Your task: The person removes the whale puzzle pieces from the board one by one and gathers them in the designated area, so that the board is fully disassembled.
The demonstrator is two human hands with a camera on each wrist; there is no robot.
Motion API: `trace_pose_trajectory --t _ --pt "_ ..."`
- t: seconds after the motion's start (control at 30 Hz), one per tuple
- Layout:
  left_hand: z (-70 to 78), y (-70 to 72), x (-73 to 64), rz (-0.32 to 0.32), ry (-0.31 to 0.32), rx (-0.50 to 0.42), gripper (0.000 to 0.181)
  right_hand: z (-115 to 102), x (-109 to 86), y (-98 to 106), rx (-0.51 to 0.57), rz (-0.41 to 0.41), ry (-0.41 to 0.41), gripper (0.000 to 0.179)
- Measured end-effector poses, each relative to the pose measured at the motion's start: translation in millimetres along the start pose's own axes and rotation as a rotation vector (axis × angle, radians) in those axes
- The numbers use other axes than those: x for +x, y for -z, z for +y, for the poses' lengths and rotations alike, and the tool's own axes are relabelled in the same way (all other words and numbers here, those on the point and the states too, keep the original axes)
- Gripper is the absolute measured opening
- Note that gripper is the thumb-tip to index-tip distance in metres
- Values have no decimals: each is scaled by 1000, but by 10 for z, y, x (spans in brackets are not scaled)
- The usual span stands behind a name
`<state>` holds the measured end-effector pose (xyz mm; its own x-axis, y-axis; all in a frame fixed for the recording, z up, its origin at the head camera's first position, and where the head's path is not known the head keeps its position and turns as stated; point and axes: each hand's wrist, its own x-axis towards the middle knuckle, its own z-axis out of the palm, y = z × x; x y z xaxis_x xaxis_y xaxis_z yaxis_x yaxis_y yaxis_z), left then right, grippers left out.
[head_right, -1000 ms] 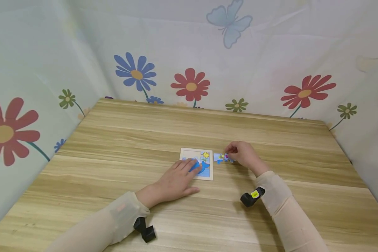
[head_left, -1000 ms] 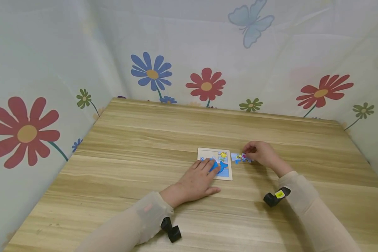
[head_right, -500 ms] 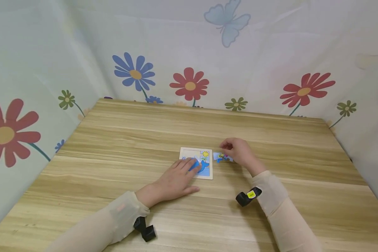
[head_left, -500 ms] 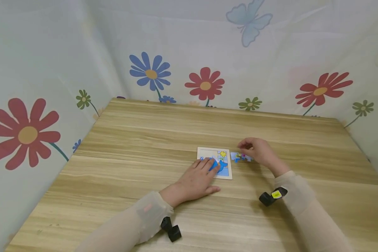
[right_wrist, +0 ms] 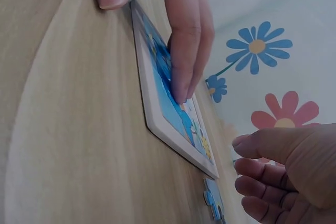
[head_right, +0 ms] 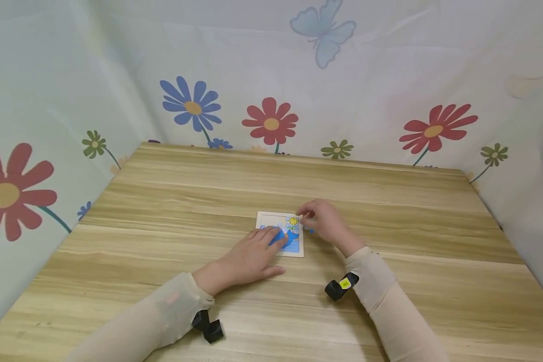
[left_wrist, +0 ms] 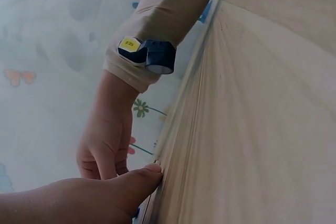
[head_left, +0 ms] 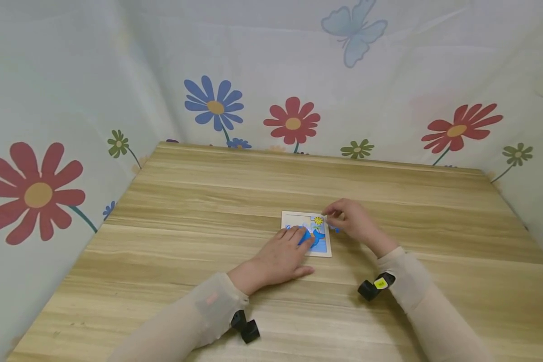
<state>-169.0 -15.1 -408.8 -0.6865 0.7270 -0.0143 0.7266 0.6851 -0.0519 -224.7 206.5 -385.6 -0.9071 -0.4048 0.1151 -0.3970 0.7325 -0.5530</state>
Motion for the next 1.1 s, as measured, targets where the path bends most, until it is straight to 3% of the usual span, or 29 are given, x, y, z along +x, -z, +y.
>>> trace_pose_trajectory --t 0.47,0.7,1.1 --pt "5 -21 69 42 -6 25 68 -64 62 -145 -122 -34 98 19" --pt "-2 -41 71 64 -8 23 66 -139 83 -176 -200 -42 107 16" --pt "-9 -66 71 68 -8 9 66 -164 80 -207 -191 -35 90 11"
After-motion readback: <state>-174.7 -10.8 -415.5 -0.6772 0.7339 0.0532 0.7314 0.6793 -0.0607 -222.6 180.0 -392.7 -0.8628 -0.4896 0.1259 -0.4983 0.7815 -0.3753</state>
